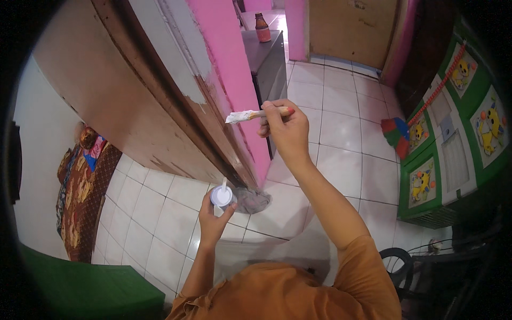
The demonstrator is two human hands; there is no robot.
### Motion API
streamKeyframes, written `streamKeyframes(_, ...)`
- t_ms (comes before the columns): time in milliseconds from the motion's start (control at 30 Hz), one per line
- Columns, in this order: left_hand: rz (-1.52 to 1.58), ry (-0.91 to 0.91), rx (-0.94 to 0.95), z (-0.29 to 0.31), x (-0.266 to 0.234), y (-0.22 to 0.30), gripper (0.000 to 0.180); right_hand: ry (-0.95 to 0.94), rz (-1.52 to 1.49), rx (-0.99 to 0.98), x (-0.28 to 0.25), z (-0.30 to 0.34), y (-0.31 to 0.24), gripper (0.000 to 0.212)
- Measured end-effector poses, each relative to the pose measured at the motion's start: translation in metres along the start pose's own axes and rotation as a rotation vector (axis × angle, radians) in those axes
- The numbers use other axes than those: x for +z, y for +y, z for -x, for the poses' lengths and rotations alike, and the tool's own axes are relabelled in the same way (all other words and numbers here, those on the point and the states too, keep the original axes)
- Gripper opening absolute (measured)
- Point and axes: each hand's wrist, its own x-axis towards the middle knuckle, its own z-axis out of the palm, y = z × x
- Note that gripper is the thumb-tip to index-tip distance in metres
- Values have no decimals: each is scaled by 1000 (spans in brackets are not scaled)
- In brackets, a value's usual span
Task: The person paints a doorframe and wall edge by dipping a paintbrush into a small container of white paint and applying the paint along the surface.
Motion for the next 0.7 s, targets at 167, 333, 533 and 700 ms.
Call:
streamKeyframes(167,8,-6,-32,8,-3,-4,64,-28,85,-17,10,-25,-5,21)
streamKeyframes(333,39,-1,-28,9,-4,-10,63,-78,121,-162,31,-53,-28,22)
streamKeyframes(533,51,15,-10,9,4,-15,66,-125,-18,-314,44,-69,-61,22)
streamKeyframes(700,42,32,6,14,0,-14,67,-84,192,-181,19,-57,-35,23)
